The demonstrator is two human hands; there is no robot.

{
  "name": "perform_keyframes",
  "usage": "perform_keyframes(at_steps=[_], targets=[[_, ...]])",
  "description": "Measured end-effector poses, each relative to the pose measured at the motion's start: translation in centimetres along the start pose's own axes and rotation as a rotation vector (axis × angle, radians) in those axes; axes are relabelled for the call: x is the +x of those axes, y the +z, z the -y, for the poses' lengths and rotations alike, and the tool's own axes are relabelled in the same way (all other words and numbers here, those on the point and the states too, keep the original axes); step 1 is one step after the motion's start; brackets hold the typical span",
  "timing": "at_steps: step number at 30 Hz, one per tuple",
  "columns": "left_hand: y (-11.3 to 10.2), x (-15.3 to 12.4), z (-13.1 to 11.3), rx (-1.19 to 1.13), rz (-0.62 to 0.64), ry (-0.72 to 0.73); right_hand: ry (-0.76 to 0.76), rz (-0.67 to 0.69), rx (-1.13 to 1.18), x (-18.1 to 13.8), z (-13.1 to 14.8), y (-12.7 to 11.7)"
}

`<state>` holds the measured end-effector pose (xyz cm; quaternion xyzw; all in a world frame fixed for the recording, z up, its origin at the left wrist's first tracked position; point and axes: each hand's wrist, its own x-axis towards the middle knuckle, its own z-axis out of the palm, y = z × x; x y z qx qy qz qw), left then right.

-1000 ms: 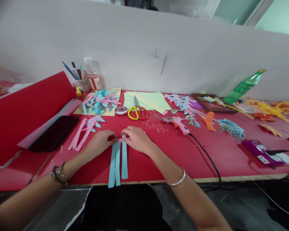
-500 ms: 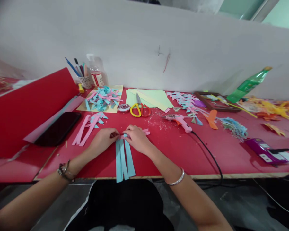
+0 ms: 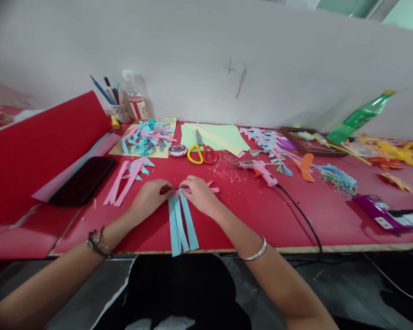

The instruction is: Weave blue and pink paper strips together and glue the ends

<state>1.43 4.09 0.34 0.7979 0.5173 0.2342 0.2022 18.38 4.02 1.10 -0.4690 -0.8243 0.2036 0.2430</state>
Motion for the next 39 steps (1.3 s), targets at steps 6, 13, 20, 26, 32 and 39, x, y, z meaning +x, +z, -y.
perform_keyframes(at_steps=[6,13,20,26,32,39], targets=[[-0.1,-0.2,-0.1,0.085,-0.002,0.029,-0.01,0.028,-0.021,-0.3,0.5,0.1],[-0.5,-0.3,0.0,0.044,0.016,0.052,-0.074,0.046,-0.154,-1.3,0.0,0.0],[-1.3,-0.8,1.3,-0.01,0.109,0.181,-0.072,0.038,-0.204,-1.6,0.0,0.1],[-1.7,-1.7,1.5,0.091,0.163,0.238,-0.141,0.051,-0.44,-1.5,0.0,0.3],[-1.6,-2.1,0.8,0.36,0.151,0.306,-0.154,0.05,-0.461,-2.2,0.0,0.0],[-1.0,-2.4,-0.2,0.493,0.105,0.298,-0.093,-0.016,-0.405,-3.0,-0.5,-0.1]])
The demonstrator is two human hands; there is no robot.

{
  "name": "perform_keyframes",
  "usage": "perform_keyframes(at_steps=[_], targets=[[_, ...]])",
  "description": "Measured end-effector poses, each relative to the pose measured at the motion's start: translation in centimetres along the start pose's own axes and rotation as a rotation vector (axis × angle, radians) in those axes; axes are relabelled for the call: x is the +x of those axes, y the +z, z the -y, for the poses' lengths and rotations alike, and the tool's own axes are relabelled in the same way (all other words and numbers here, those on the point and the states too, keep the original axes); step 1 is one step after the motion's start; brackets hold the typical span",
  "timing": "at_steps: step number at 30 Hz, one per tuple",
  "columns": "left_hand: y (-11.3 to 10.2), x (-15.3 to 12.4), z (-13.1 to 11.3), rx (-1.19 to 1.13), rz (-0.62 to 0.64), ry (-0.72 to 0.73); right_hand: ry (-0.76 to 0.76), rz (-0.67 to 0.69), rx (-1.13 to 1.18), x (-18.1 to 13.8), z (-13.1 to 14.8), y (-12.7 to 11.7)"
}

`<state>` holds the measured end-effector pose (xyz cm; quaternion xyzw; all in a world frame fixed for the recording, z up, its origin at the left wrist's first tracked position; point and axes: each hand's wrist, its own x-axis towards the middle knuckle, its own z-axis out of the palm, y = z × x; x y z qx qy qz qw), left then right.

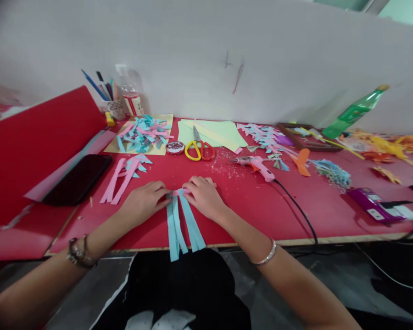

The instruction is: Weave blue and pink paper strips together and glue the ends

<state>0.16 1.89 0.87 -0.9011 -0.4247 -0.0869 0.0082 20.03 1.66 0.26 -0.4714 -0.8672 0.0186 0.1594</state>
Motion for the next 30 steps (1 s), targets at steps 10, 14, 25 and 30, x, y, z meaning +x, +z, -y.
perform_keyframes(at_steps=[10,14,25,30], targets=[[0.37,0.22,0.38,-0.216,0.008,-0.047,0.019,0.001,0.059,-0.01,0.01,0.28],[0.53,0.15,0.36,-0.253,-0.015,-0.046,0.004,-0.011,0.055,-0.12,0.13,0.32],[0.47,0.08,0.21,-0.322,-0.01,-0.078,-0.041,-0.003,0.063,-0.01,0.42,0.19],[0.73,0.12,0.2,-0.307,-0.028,-0.062,-0.02,-0.002,0.062,0.08,0.61,0.24]])
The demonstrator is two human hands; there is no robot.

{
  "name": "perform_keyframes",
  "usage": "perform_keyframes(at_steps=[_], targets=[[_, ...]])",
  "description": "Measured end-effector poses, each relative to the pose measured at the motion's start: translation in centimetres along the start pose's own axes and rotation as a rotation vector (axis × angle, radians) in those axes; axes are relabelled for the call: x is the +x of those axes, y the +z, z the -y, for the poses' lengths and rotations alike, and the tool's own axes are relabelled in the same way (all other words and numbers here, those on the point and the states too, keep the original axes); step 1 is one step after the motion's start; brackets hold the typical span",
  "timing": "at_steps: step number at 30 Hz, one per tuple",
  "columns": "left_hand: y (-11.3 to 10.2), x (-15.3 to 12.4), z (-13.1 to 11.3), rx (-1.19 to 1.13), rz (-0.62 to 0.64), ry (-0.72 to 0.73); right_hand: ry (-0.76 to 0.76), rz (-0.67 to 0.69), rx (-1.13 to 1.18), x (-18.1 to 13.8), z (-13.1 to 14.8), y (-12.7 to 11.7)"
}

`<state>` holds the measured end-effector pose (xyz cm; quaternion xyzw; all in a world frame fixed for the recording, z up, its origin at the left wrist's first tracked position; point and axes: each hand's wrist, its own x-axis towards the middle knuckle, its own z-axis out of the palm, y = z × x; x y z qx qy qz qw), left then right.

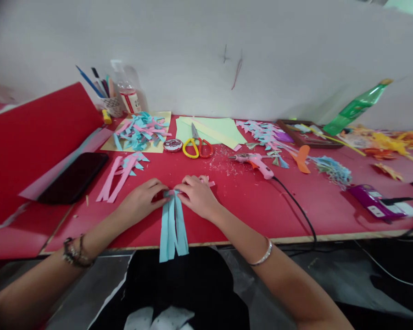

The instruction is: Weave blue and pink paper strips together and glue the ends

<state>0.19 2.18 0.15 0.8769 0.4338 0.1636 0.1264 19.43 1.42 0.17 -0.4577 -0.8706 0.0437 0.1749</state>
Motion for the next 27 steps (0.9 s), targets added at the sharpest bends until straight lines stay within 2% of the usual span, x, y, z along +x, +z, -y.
perform_keyframes(at_steps=[13,18,27], targets=[[0.21,-0.51,0.51,0.003,-0.029,-0.008,0.019,0.009,0.072,0.05,-0.23,0.28],[0.31,-0.53,0.55,0.004,-0.041,0.003,0.017,-0.006,0.031,0.06,-0.05,0.24],[-0.09,-0.92,0.03,0.076,-0.043,-0.051,-0.048,0.048,0.06,0.32,0.11,0.31]])
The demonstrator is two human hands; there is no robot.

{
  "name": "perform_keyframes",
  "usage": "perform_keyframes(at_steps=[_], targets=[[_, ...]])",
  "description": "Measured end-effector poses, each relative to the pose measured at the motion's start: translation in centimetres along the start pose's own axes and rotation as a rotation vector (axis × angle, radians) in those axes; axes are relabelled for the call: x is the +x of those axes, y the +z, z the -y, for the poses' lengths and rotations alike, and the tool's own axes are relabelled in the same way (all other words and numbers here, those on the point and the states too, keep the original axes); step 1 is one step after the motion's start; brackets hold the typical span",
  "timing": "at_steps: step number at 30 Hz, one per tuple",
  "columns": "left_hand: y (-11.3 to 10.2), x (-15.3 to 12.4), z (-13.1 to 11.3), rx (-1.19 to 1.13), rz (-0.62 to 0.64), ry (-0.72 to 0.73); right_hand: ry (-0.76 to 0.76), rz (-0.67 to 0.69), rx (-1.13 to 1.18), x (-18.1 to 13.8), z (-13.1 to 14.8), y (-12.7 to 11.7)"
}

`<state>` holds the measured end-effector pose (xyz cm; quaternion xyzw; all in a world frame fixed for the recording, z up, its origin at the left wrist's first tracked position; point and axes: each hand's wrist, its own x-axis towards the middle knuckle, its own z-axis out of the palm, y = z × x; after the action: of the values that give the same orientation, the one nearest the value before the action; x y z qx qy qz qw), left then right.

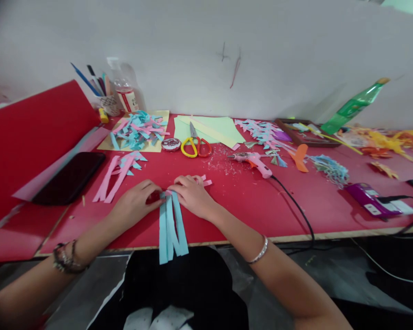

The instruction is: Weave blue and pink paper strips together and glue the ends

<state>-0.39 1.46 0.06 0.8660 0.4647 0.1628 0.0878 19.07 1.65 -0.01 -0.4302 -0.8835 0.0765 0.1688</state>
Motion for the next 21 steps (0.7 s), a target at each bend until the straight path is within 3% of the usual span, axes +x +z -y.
perform_keyframes(at_steps=[9,21], targets=[[0.2,0.3,0.0,-0.066,0.02,-0.035,-0.028,0.026,0.043,0.1,-0.4,0.4],[0.0,0.3,0.1,-0.197,0.039,-0.021,0.084,0.09,0.083,0.2,-0.4,-1.3]])
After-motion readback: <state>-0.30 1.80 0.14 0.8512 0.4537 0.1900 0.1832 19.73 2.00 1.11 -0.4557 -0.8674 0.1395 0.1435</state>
